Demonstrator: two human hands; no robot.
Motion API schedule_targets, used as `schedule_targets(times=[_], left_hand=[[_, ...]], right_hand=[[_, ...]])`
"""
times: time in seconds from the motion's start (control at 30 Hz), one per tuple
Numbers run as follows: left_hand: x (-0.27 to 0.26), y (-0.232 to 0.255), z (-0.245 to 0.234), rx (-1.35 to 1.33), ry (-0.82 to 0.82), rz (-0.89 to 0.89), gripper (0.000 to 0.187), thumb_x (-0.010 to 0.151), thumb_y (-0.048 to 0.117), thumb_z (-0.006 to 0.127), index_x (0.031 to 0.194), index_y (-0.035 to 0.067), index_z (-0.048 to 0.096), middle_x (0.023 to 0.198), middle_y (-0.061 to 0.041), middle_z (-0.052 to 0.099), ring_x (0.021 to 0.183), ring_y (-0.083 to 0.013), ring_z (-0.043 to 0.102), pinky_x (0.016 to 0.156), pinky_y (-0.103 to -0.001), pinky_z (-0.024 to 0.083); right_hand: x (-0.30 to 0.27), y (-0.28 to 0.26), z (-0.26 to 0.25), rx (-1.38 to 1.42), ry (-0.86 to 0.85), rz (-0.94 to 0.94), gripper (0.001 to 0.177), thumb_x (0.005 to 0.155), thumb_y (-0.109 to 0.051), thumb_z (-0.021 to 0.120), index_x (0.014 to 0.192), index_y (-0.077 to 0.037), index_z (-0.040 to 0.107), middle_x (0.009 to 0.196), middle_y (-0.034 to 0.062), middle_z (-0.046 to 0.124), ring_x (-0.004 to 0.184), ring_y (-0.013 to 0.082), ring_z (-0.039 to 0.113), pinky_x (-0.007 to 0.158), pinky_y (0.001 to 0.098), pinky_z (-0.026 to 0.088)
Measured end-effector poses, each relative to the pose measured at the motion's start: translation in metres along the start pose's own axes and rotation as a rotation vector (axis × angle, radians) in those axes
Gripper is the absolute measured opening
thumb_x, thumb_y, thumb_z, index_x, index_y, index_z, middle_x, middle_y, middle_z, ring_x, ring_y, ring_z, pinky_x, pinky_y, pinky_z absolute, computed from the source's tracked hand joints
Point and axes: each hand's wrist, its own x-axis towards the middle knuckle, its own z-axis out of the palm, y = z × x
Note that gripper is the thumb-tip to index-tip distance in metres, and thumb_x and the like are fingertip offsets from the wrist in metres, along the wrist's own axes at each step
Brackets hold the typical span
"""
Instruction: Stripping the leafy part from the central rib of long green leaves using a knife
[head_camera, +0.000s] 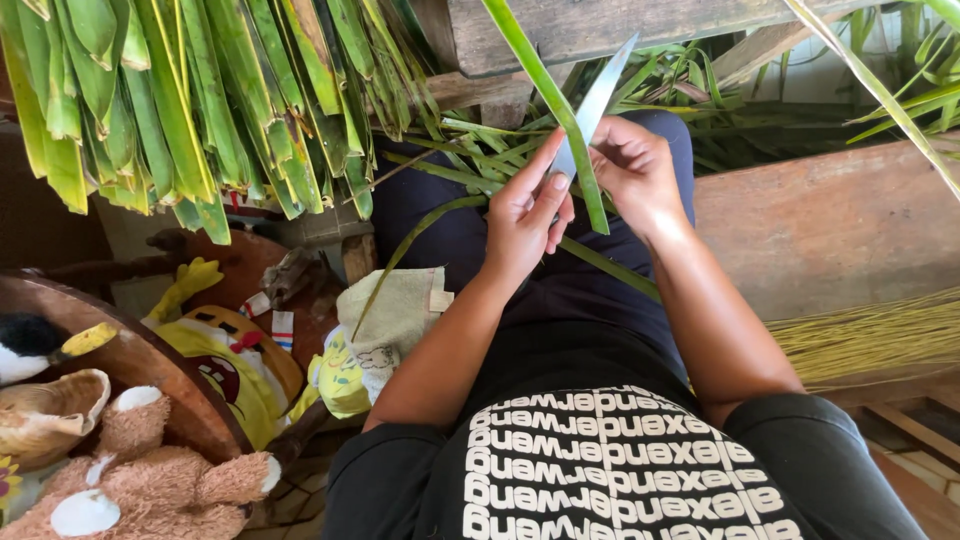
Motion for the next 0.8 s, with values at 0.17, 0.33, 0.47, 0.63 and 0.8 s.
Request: schedule_targets(times=[0.17,0.33,0.47,0.63,0.8], left_hand=[[0.006,-0.002,0.001,0.014,0.005,-0.028,0.045,0.102,0.003,0.051,0.144,0.015,0.046,0.064,-0.017,0.062,0.038,-0.0155,0.054,0.026,-0.020,0.044],[0.017,-0.006,-0.002,-0.008,0.013,0.000,0.044,0.102,0.002,0.051,0.144,0.014,0.047,0.064,-0.018,0.062,0.036,-0.0167,0.053,0.024,-0.022,0.042],[0.028,0.003,-0.007,0.002,0.042,0.024,0.043,0.103,0.005,0.052,0.145,0.014,0.045,0.066,-0.016,0.062,0.037,-0.0147,0.054,0.024,-0.022,0.043],[0.029,-0.005,-0.008,0.006,0.067,0.051,0.044,0.104,0.005,0.050,0.146,0.012,0.043,0.066,-0.016,0.062,0.035,-0.0154,0.053,0.024,-0.021,0.042],[0.021,-0.007,0.005,0.053,0.040,0.011,0.045,0.103,0.005,0.050,0.146,0.015,0.043,0.065,-0.014,0.062,0.037,-0.0139,0.055,0.025,-0.021,0.044]], right_hand=[[-0.005,0.007,-0.003,0.005,0.077,0.028,0.009,0.096,0.009,0.062,0.105,0.012,0.064,0.078,0.0173,0.064,0.059,0.0132,0.058,0.049,0.0206,0.047],[-0.012,0.017,-0.011,-0.021,0.110,0.056,0.009,0.094,0.013,0.062,0.103,0.013,0.064,0.077,0.0205,0.064,0.060,0.0164,0.061,0.047,0.0202,0.048],[-0.022,0.018,-0.017,-0.018,0.107,0.117,0.010,0.093,0.011,0.063,0.102,0.012,0.064,0.079,0.0213,0.064,0.061,0.0171,0.063,0.046,0.0198,0.049],[-0.026,0.018,-0.018,0.000,0.106,0.183,0.011,0.091,0.009,0.064,0.102,0.011,0.065,0.078,0.0175,0.064,0.063,0.0156,0.064,0.047,0.0199,0.051],[-0.005,0.009,-0.011,0.035,0.090,0.153,0.007,0.095,0.007,0.061,0.101,0.009,0.065,0.076,0.0155,0.062,0.062,0.0149,0.062,0.047,0.0204,0.051]])
